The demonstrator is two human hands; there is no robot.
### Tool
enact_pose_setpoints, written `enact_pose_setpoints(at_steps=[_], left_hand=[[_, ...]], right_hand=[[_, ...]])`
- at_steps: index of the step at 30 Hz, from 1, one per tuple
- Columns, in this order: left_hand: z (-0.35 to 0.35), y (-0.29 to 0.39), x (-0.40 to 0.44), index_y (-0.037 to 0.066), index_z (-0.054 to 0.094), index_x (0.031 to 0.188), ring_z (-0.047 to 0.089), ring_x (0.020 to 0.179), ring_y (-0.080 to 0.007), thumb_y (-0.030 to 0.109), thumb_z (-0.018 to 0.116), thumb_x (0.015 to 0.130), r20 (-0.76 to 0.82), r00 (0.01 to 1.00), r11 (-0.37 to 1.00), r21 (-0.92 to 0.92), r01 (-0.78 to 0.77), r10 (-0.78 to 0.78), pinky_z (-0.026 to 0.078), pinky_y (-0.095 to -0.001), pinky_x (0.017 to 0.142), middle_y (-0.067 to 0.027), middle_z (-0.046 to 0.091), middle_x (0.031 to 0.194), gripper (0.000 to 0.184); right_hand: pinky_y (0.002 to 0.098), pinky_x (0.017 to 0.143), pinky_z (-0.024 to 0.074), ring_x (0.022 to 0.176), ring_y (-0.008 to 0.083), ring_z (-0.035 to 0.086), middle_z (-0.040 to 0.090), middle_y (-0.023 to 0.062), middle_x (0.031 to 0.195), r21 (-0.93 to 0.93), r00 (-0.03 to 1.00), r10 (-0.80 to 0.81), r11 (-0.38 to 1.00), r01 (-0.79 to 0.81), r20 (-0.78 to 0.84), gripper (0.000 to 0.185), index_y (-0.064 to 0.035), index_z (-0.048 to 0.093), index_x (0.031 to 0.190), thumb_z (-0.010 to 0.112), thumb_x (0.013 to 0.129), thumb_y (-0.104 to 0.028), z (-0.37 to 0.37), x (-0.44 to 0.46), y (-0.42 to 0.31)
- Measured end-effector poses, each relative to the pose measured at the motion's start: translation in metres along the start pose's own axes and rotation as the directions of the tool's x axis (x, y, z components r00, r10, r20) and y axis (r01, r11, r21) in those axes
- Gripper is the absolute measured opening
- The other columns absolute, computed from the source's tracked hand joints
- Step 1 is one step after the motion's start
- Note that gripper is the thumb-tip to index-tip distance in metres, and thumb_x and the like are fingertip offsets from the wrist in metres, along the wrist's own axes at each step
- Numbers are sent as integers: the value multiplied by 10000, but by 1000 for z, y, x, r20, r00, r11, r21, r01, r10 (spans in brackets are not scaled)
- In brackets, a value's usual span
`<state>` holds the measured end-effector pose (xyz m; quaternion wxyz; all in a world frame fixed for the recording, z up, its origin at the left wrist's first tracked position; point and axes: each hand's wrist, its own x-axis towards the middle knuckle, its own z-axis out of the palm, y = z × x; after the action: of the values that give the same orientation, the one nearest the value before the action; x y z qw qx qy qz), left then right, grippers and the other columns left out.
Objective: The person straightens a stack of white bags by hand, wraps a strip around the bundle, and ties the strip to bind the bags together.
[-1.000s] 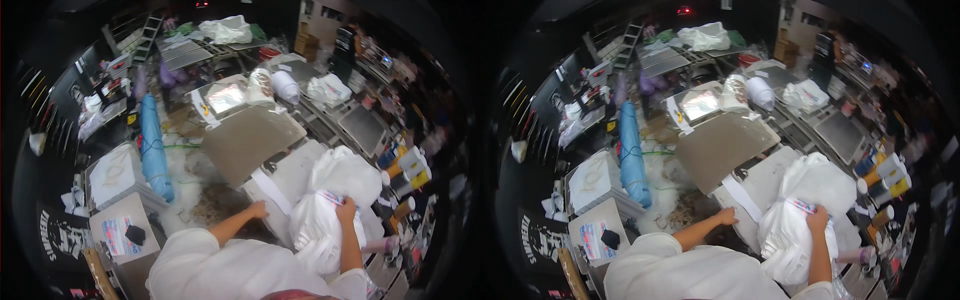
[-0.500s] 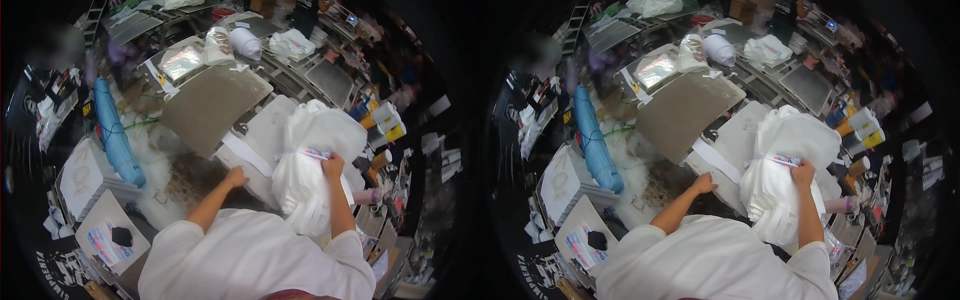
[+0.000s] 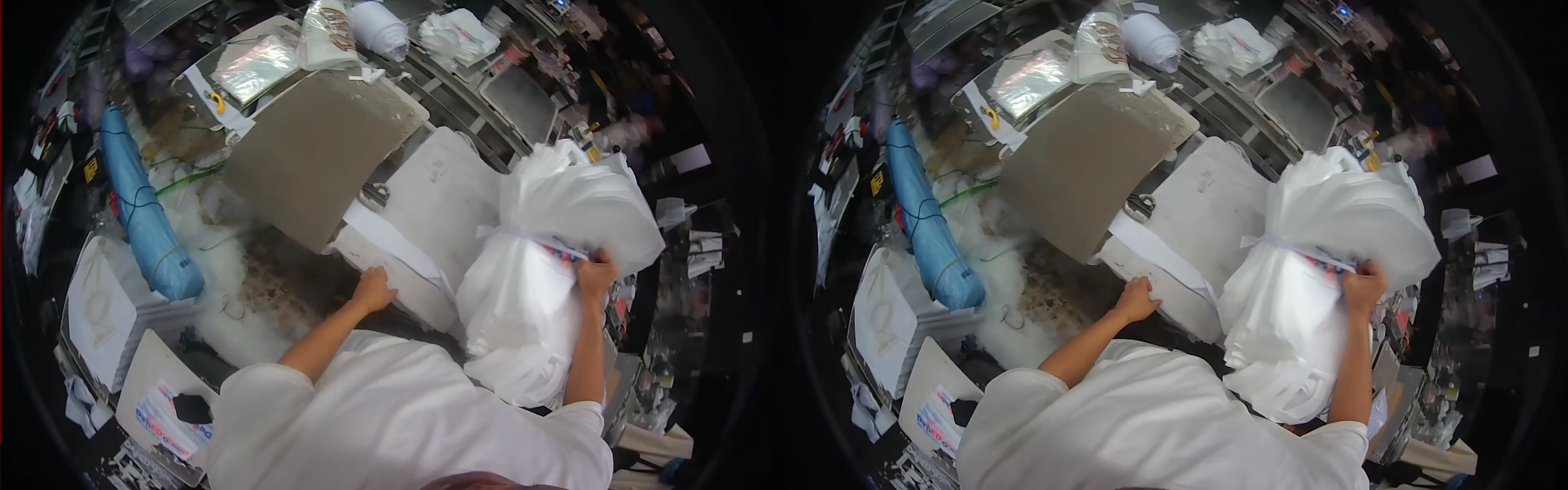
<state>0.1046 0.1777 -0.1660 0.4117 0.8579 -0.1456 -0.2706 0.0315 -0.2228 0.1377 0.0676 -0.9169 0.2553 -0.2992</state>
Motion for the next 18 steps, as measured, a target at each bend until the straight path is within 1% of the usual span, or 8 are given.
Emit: enact_pose_setpoints(at_steps=[1,2,4,8,10,13,15,18], left_hand=[[3,-1,0,21,540,1044,541,1082,-410,256,776,789,14,1000,1000,-4,-8,8,466,-460,915,-219,559,1104,419],[7,-3,-3,20,536,1051,538,1085,-415,242,773,788,-26,999,999,4,-31,32,465,-466,916,-217,558,1101,418],[6,-1,-3,19,533,1058,534,1088,-420,227,771,787,-78,995,998,17,-68,69,464,-472,917,-214,556,1098,416],[-1,-4,-5,0,545,1062,538,1084,-427,202,764,759,-31,997,997,-38,-73,72,459,-478,943,-234,561,1112,425],[-2,-8,-2,3,545,1056,541,1077,-425,202,764,760,-28,996,995,-46,-87,86,460,-477,938,-232,563,1099,418],[-2,-12,1,8,549,1046,543,1078,-423,205,765,762,-11,990,989,-47,-138,137,461,-476,931,-230,567,1084,408],[-4,-9,1,9,552,1047,544,1078,-425,213,769,762,37,995,995,-19,-94,95,463,-479,927,-231,565,1082,413],[-5,-11,1,5,546,1060,544,1074,-427,214,763,762,34,994,994,-9,-106,106,464,-486,924,-237,561,1082,424]], right_hand=[[335,485,337,514,133,396,443,55,503,0,998,-18,1000,18,-66,136,-8,486,601,612,627,-52,-13,7,-1],[330,488,328,521,126,386,434,47,507,-2,991,-35,999,35,-130,129,-10,480,602,602,623,-45,-28,10,-2],[325,493,321,525,124,378,413,42,513,-53,986,-34,998,26,-164,127,-12,472,605,596,615,-37,-58,21,-15],[312,510,311,538,116,354,354,23,537,-154,972,-26,988,-11,-234,151,-10,440,619,590,600,-19,-110,42,-24],[312,510,307,540,114,348,345,21,542,-146,962,-41,989,1,-268,157,-7,433,622,588,605,-18,-127,52,-28],[312,509,302,544,109,337,336,17,546,-102,948,-46,995,14,-315,165,-3,420,624,585,616,-15,-140,56,-46],[312,508,302,545,106,333,337,15,545,-53,935,-44,998,27,-351,168,-1,416,622,583,623,-14,-144,64,-60],[311,509,303,551,98,340,342,14,542,-76,925,-126,991,106,-358,170,1,419,617,589,623,-9,-142,78,-78]])
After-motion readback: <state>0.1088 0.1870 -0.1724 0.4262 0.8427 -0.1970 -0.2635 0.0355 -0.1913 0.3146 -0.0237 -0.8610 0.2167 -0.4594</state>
